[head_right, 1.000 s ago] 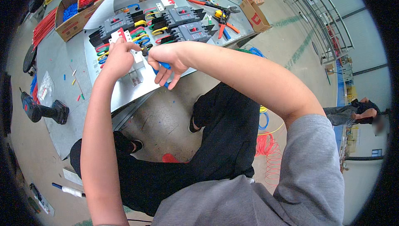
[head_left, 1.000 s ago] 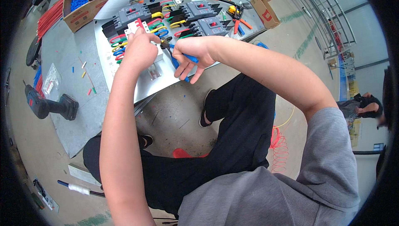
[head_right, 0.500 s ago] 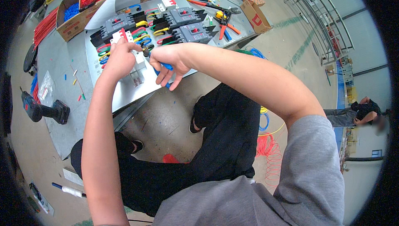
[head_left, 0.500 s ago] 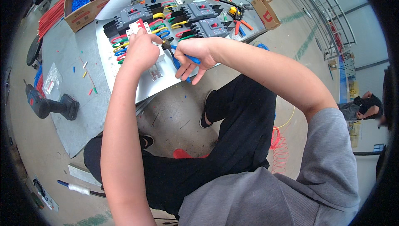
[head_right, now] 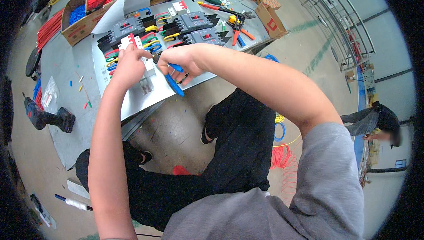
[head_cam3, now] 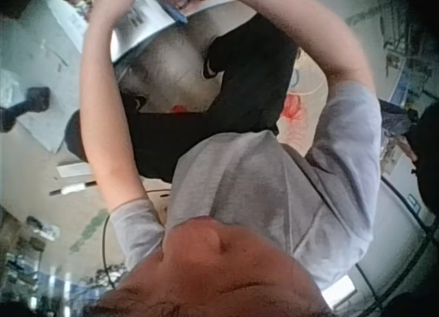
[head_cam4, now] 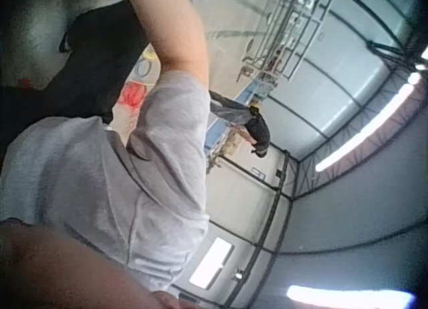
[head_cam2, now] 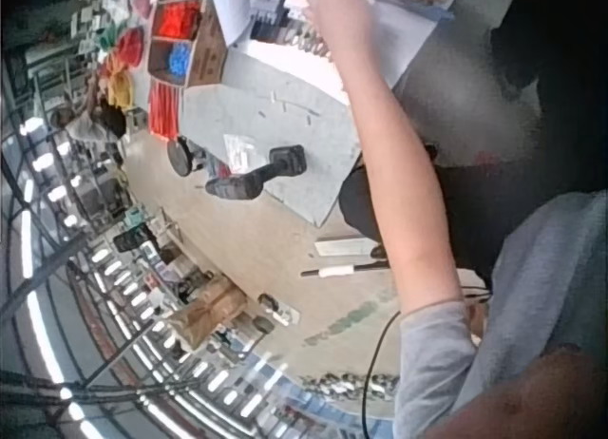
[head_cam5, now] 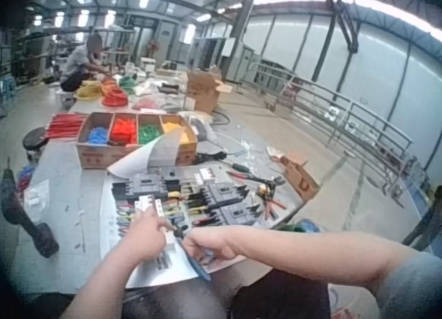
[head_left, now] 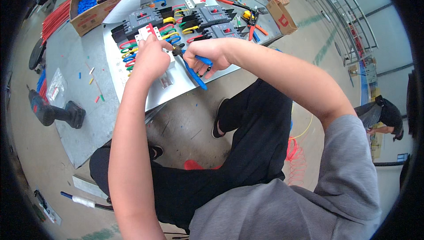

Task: The person sits on the floor and wires an electrical panel by stripping wire ends, inserting them into terminal blocks, and tightening screws. They use pliers and a screwdriver to secure multiple colored wires into the panel.

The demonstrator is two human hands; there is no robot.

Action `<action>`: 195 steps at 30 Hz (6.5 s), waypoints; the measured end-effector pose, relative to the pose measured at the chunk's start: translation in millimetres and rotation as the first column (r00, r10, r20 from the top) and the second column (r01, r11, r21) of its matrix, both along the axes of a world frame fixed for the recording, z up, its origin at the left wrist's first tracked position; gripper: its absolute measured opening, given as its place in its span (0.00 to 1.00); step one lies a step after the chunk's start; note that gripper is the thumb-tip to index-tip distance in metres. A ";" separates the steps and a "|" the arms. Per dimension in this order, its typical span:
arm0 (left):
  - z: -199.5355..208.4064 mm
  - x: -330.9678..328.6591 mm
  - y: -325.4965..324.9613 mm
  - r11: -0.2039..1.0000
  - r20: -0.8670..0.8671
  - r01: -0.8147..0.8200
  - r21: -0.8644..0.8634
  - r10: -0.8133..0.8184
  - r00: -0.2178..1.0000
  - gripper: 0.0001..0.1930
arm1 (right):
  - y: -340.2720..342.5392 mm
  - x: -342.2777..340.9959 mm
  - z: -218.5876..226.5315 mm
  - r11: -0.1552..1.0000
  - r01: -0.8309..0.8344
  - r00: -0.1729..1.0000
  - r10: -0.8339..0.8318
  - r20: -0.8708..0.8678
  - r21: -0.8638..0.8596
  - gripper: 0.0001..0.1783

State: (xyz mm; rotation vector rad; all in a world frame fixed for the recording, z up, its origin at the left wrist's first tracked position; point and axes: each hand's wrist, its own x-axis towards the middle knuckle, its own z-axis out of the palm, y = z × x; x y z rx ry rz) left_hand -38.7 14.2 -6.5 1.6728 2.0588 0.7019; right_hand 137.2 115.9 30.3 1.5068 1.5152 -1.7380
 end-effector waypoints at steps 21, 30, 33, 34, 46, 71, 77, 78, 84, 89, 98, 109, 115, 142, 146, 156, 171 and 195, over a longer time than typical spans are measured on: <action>-38.2 78.0 -49.4 0.669 -0.607 0.503 0.548 -0.096 0.789 0.43 | 5.9 11.0 -10.6 0.999 -0.036 0.939 0.040 -0.342 0.020 0.30; -14.1 82.1 -20.5 0.658 -0.323 0.421 0.625 -0.273 0.906 0.56 | 38.4 8.4 -36.7 0.423 -0.243 0.800 0.596 -0.066 0.873 0.19; -7.4 75.1 -19.8 0.683 -0.299 0.402 0.610 -0.271 0.915 0.57 | 37.7 11.4 -70.2 0.100 -0.143 0.656 0.754 0.019 0.985 0.19; -5.4 69.7 -23.9 0.713 -0.327 0.390 0.582 -0.234 0.916 0.56 | 29.8 9.9 -56.8 0.140 -0.166 0.705 0.709 0.018 0.976 0.17; 63.1 20.4 70.6 0.939 0.363 -0.186 0.289 0.072 0.929 0.47 | 50.7 20.0 -51.1 -0.339 -0.056 0.686 0.670 0.283 0.939 0.05; 46.6 83.3 21.2 0.856 -0.476 0.359 0.371 -0.157 0.866 0.41 | 74.5 22.5 -63.4 0.025 -0.162 0.648 0.756 0.087 0.987 0.11; 50.4 -21.9 108.6 0.980 0.420 -0.195 -0.044 0.195 0.886 0.37 | 70.2 7.0 -60.7 0.050 -0.155 0.603 0.796 0.054 0.987 0.11; 44.2 -18.2 112.3 0.966 0.345 -0.259 -0.016 0.249 0.905 0.39 | 71.1 10.8 -59.6 0.059 -0.166 0.613 0.788 0.056 0.984 0.11; 28.8 44.0 89.1 0.871 0.342 -0.403 0.281 0.301 0.890 0.42 | 75.2 25.2 -55.0 0.090 -0.208 0.626 0.777 0.062 0.974 0.10; -8.0 91.2 -10.1 0.723 -0.528 0.552 0.415 -0.303 0.793 0.32 | 70.3 15.4 -56.1 0.079 -0.173 0.630 0.775 0.048 0.982 0.11; 60.8 35.2 105.7 0.972 0.204 -0.206 0.115 0.179 0.962 0.44 | 75.1 15.6 -58.0 0.100 -0.228 0.648 0.758 0.074 0.969 0.11; 23.1 7.2 140.4 0.888 0.290 -0.455 -0.060 0.452 0.844 0.45 | 70.1 15.7 -49.1 0.106 -0.213 0.606 0.794 0.046 0.971 0.13; 43.1 72.5 85.7 0.862 0.321 -0.393 0.321 0.291 0.901 0.46 | 73.6 19.1 -58.4 0.129 -0.198 0.630 0.776 0.025 0.972 0.12; 49.2 31.9 122.5 0.925 0.132 -0.351 0.149 0.333 0.934 0.47 | 81.2 8.5 -53.7 0.175 -0.325 0.620 0.781 0.070 0.929 0.13; 47.2 9.5 142.5 0.887 0.358 -0.420 -0.195 0.463 0.811 0.50 | 81.9 14.2 -50.3 0.175 -0.309 0.616 0.786 0.056 0.935 0.14; 16.6 101.1 34.3 0.893 -0.289 0.203 0.401 -0.087 0.953 0.33 | 82.3 21.6 -47.6 0.087 -0.311 0.577 0.808 0.116 0.946 0.12; -57.3 79.1 -21.8 0.495 -0.818 0.777 0.389 -0.202 0.539 0.27 | 71.3 10.6 -43.6 0.156 -0.351 0.605 0.791 0.097 0.923 0.13; 35.4 -1.7 146.1 0.895 0.128 -0.409 -0.177 0.433 0.892 0.53 | 66.7 9.1 -51.0 0.042 -0.271 0.603 0.786 0.136 0.962 0.10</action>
